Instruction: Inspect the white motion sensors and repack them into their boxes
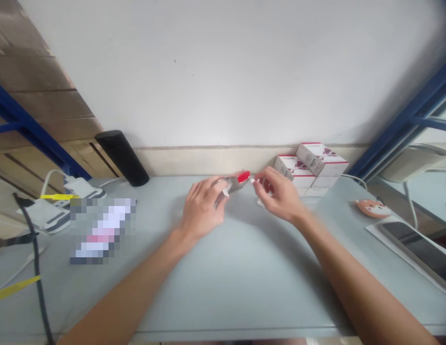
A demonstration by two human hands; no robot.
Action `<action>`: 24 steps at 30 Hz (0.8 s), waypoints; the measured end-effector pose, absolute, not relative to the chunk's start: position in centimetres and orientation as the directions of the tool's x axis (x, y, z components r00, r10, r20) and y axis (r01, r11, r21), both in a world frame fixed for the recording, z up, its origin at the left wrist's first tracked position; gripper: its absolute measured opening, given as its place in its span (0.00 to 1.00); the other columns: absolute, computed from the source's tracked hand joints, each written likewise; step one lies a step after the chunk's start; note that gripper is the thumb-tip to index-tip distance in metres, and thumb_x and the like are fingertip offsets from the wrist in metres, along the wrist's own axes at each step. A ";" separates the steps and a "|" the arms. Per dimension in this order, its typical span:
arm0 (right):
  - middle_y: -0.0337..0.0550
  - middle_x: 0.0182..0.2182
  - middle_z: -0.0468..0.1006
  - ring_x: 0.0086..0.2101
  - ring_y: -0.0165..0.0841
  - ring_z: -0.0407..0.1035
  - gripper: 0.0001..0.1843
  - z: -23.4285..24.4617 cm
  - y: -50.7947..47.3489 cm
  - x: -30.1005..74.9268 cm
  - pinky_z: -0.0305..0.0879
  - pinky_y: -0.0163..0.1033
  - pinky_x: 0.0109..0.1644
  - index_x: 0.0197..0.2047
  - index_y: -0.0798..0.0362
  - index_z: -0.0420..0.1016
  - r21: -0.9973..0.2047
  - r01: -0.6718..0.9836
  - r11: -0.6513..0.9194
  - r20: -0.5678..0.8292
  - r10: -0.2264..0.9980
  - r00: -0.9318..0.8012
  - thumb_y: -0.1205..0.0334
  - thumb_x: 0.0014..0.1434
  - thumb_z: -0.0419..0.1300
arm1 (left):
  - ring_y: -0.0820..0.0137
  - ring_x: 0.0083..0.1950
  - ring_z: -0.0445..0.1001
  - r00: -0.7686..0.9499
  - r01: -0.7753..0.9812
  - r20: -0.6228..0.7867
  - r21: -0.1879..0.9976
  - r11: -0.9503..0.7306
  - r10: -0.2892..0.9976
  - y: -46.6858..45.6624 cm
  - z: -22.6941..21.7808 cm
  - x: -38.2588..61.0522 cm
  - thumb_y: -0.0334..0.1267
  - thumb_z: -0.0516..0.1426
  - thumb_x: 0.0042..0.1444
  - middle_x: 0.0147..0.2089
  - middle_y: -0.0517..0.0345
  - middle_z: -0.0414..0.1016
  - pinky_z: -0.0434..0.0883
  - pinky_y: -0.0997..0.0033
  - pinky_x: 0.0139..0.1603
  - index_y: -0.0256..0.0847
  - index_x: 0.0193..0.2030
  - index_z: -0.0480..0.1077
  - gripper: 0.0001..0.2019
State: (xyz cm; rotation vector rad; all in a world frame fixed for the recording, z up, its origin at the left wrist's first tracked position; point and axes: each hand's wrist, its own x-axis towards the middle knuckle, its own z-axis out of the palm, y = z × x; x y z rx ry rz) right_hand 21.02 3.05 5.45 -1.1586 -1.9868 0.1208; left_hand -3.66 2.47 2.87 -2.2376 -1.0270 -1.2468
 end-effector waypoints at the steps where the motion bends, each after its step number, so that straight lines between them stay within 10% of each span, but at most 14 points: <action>1: 0.39 0.35 0.76 0.29 0.30 0.68 0.08 5.7 3.3 21.6 0.62 0.38 0.36 0.41 0.49 0.72 -0.440 0.735 0.516 0.579 0.789 -0.208 0.55 0.69 0.56 | 0.58 0.56 0.81 0.321 0.749 0.849 0.043 -0.661 0.419 2.5 2.8 -3.7 0.28 0.64 0.60 0.58 0.49 0.80 0.74 0.59 0.54 0.48 0.59 0.64 0.24; 10: 0.43 0.31 0.79 0.31 0.37 0.70 0.17 5.1 4.5 24.2 0.53 0.40 0.32 0.27 0.49 0.68 -0.214 0.973 0.093 0.101 0.992 -0.072 0.59 0.69 0.50 | 0.59 0.56 0.81 0.225 0.755 0.854 0.152 -0.638 0.470 2.9 2.5 -3.8 0.30 0.65 0.59 0.57 0.52 0.79 0.74 0.58 0.55 0.50 0.60 0.63 0.25; 18: 0.51 0.64 0.73 0.61 0.46 0.69 0.23 3.1 4.5 21.5 0.66 0.50 0.61 0.64 0.46 0.74 -0.300 0.880 0.369 0.361 0.897 -0.254 0.49 0.74 0.51 | 0.59 0.56 0.81 0.218 0.766 0.856 0.148 -0.625 0.469 3.1 2.5 -3.9 0.31 0.65 0.59 0.57 0.52 0.79 0.74 0.59 0.55 0.49 0.60 0.63 0.25; 24: 0.49 0.68 0.71 0.64 0.46 0.68 0.24 0.5 5.0 20.3 0.63 0.51 0.67 0.67 0.47 0.73 -0.285 0.895 0.344 0.169 0.937 -0.306 0.50 0.75 0.50 | 0.58 0.58 0.80 0.201 0.770 0.857 0.161 -0.617 0.474 3.4 2.3 -4.1 0.32 0.65 0.60 0.58 0.51 0.79 0.73 0.58 0.57 0.50 0.61 0.63 0.25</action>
